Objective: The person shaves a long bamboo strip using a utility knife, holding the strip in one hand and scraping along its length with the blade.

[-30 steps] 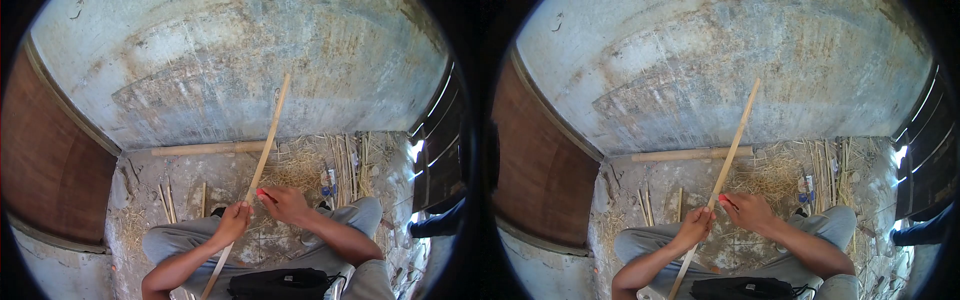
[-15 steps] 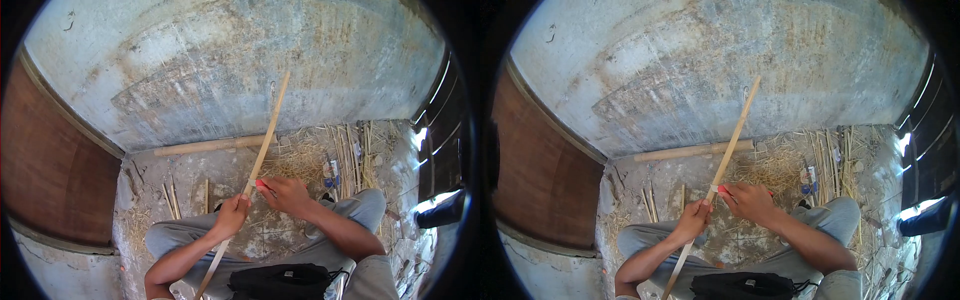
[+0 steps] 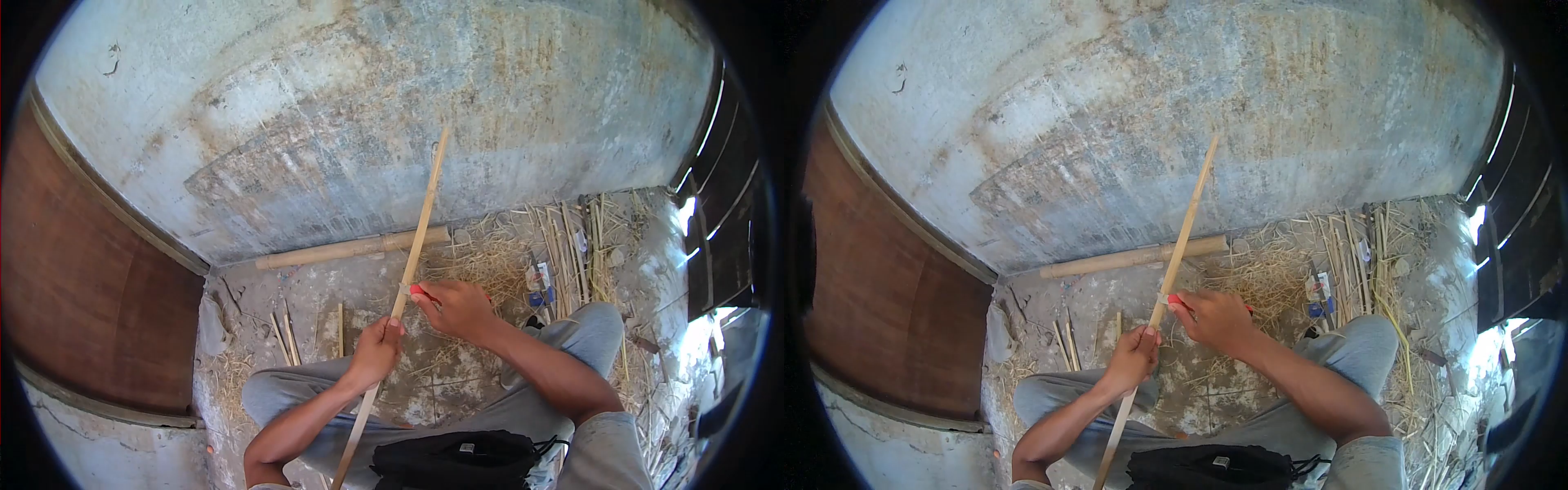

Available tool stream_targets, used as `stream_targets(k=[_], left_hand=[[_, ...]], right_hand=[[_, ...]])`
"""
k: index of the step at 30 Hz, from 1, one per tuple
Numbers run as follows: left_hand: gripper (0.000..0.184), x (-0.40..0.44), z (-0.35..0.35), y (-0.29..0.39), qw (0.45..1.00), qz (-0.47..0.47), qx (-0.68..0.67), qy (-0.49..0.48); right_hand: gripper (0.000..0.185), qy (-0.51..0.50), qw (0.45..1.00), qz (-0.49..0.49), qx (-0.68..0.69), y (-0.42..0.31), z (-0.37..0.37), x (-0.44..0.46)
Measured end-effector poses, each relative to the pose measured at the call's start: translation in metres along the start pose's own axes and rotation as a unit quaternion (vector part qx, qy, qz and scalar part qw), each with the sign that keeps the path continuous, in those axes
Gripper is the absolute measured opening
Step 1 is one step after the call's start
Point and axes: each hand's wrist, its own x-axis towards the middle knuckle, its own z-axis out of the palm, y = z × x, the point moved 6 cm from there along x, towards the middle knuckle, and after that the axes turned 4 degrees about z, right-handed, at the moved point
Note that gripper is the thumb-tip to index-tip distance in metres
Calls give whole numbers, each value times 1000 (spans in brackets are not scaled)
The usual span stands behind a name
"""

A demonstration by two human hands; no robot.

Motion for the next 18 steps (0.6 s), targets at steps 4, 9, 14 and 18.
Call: stream_targets(k=[4, 9, 14, 18], left_hand=[[30, -19, 14, 7, 995, -91, -22, -33], [27, -20, 14, 3, 988, -133, -61, -55], [31, -23, 9, 10, 989, -134, -56, -42], [32, -24, 4, 12, 995, -89, -24, -37]], right_hand=[[25, -87, 982, 141, -95, 45, -20, 25], [26, 10, 994, 87, -58, 43, -17, 23], [27, 21, 996, 79, -39, 40, -20, 25], [27, 36, 997, 53, -36, 33, -21, 29]])
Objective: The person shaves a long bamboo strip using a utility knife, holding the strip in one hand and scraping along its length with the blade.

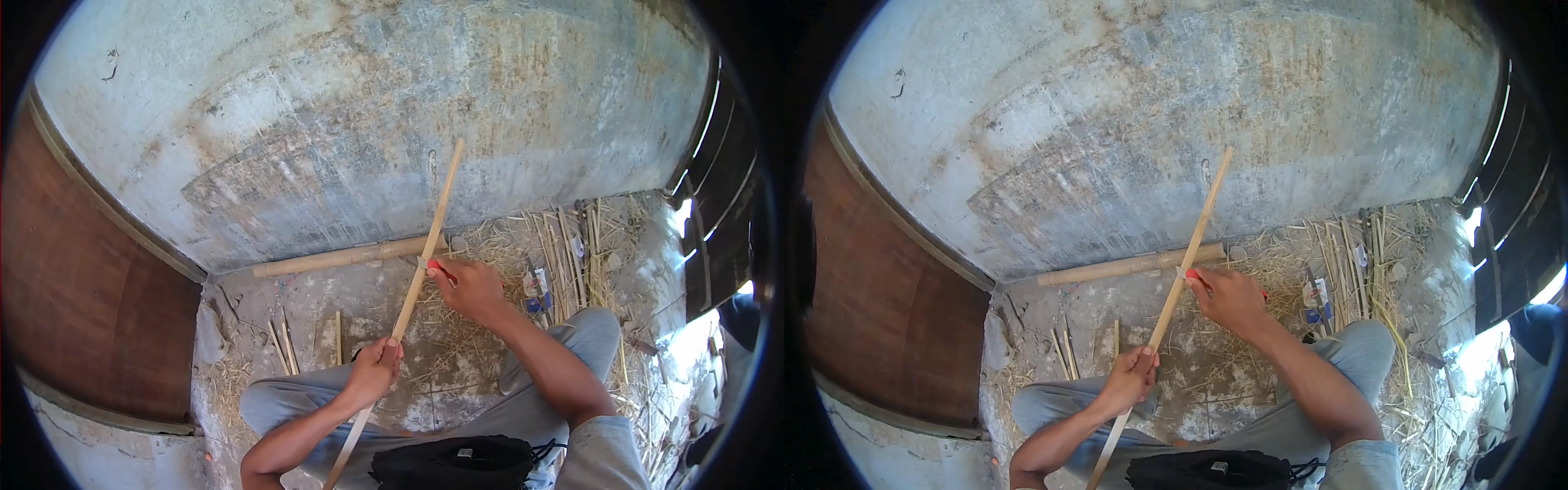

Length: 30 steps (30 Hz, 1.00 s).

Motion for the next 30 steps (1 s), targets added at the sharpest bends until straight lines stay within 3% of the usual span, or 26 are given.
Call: stream_targets(k=[8, 14, 17, 19, 22, 26, 30], left_hand=[[32, 3, -3, -1, 998, 25, 62, 8], [33, 4, 0, -3, 999, 25, 32, 1], [33, -11, 6, -16, 995, 26, 94, -12], [33, -19, 9, -15, 996, 16, 85, -34], [34, -17, 6, -7, 997, -24, 45, -54], [33, -6, -1, -9, 996, -56, -35, -57], [32, -5, 1, -2, 992, -65, -87, -58]], right_hand=[[29, 8, 1000, 10, 11, 0, 2, 2], [26, -6, 1000, 16, -19, 10, 5, 4], [29, -1, 994, 105, -28, 39, -10, 16], [29, 33, 973, 229, -18, 69, -34, 30], [30, 93, 968, 233, 16, 67, -52, 35], [31, 77, 972, 207, 78, 27, -46, 23], [31, -26, 987, 143, 61, 3, -29, 12]])
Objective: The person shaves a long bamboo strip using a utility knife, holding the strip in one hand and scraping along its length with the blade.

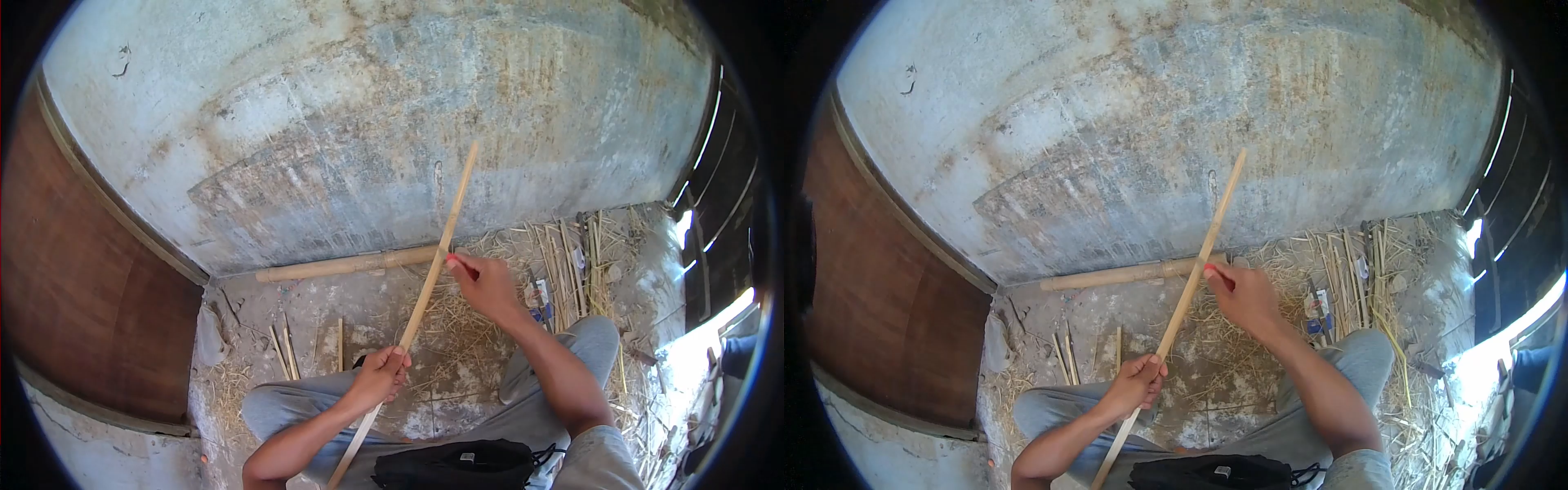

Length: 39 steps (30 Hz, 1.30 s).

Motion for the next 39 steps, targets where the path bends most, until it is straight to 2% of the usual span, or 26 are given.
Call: stream_targets(k=[4, 11, 13, 18, 23, 29, 31, 34, 39], left_hand=[[32, 2, -3, 0, 999, 27, -1, 18], [32, 7, -7, -5, 996, 50, 52, 57], [32, 4, -5, -2, 996, 46, 49, 54], [34, -6, -2, 5, 998, 17, 49, 44], [34, -8, -4, 1, 990, 80, 102, 48], [33, -12, -4, 8, 990, 71, 108, 57], [33, -11, -3, 0, 990, 67, 116, 49], [33, -11, 0, 2, 989, 70, 122, 44], [32, -7, -1, 0, 990, 64, 116, 41]], right_hand=[[28, -37, 997, -61, 10, -10, 14, -13], [29, -104, 991, -80, -40, -13, 32, -24], [26, -69, 990, -116, -36, -15, 27, -24], [25, -40, 993, -107, -32, -17, 17, -18], [26, -12, 989, -138, -56, -18, 19, -20], [26, -2, 988, -138, -64, -14, 18, -14], [30, -28, 994, -56, -86, -2, 13, -2], [30, -6, 991, -100, -90, 2, 12, 0], [29, 28, 991, -90, -98, 12, 12, 9]])
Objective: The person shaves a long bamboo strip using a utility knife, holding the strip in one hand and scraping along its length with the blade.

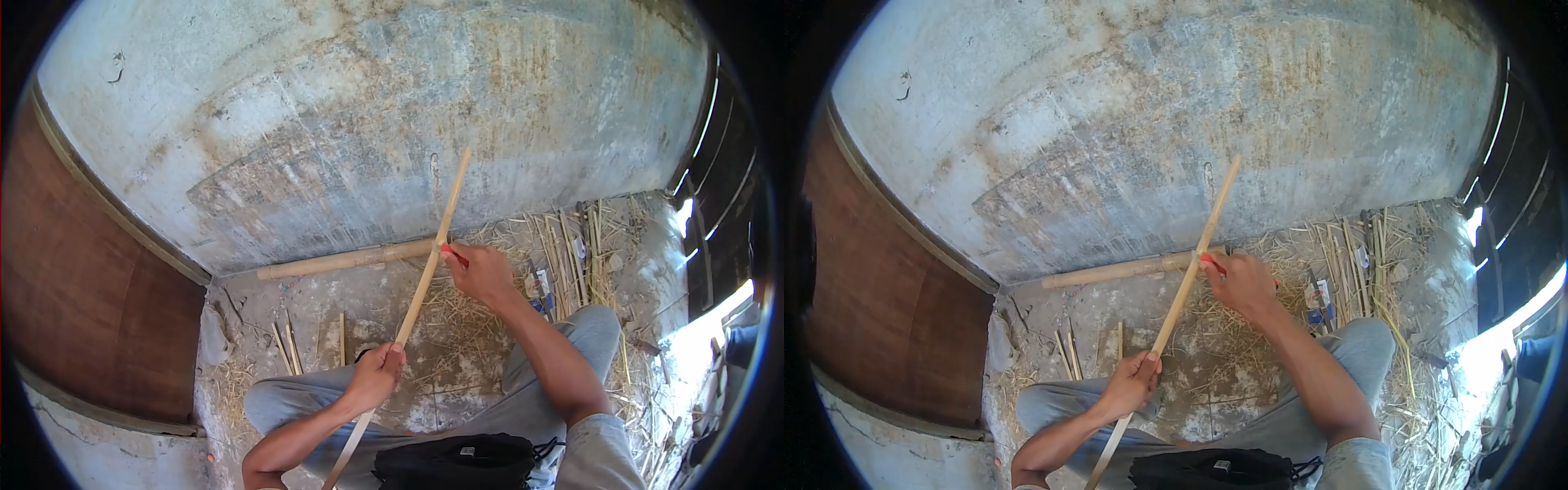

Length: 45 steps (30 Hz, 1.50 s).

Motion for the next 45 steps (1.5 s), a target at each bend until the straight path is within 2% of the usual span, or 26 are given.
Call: stream_targets(k=[2, 9, 11, 12, 13, 14, 15, 16, 17, 18, 20, 22, 26, 28, 32, 34, 38, 40, 45], left_hand=[[32, 3, 0, -5, 999, -4, 52, 4], [31, 4, 0, -2, 998, -17, 55, 3], [35, -4, 1, -3, 994, -101, 47, 16], [35, -6, 3, -11, 994, -100, 50, 16], [35, -9, 8, -19, 994, -9, 105, -5], [35, -10, 11, -26, 983, 81, 161, -29], [33, -2, 3, -32, 970, 172, 174, 3], [33, -1, -3, -20, 969, 175, 174, 3], [31, 1, -11, -14, 996, 58, 68, 3], [28, 2, -15, -16, 997, -64, -42, 2], [27, 6, -20, -11, 993, -86, -76, 15], [29, 9, -18, -2, 983, -102, -149, -20], [37, 14, -7, -4, 986, -80, -140, -52], [38, 14, -4, -3, 985, -85, -143, -51], [40, 11, 0, -5, 981, -100, -152, -71], [40, 12, 2, -7, 982, -100, -141, -72], [41, 12, 7, -9, 983, -106, -124, -79], [40, 12, 10, -8, 985, -97, -119, -83], [38, 15, 10, -13, 986, -86, -114, -89]], right_hand=[[27, -5, 1000, 16, -26, 9, 2, 4], [35, -13, 997, 32, -66, 24, 22, 6], [35, 1, 997, 28, -77, 36, 14, 15], [36, 3, 986, 161, -30, 70, -2, 26], [36, 5, 956, 292, 21, 95, -8, 29], [36, 8, 955, 295, 26, 92, -11, 30], [36, 66, 964, 255, 46, 81, -26, 31], [36, 124, 968, 208, 61, 71, -40, 34], [36, 125, 969, 204, 57, 65, -41, 36], [36, 145, 966, 192, 91, 55, -40, 32], [37, 153, 963, 183, 122, 52, -34, 16], [40, 66, 962, 181, 193, 48, -16, 14], [42, 3, 959, 146, 244, 20, 2, -2], [34, -84, 966, 132, 207, 4, 8, -9], [34, -96, 964, 137, 206, -3, 5, -14], [33, -57, 962, 141, 228, 1, 0, -12], [31, -63, 958, 155, 233, 11, 3, -8], [41, -28, 962, 134, 235, 13, 4, -8], [40, -47, 972, 126, 194, 13, 2, -10]])
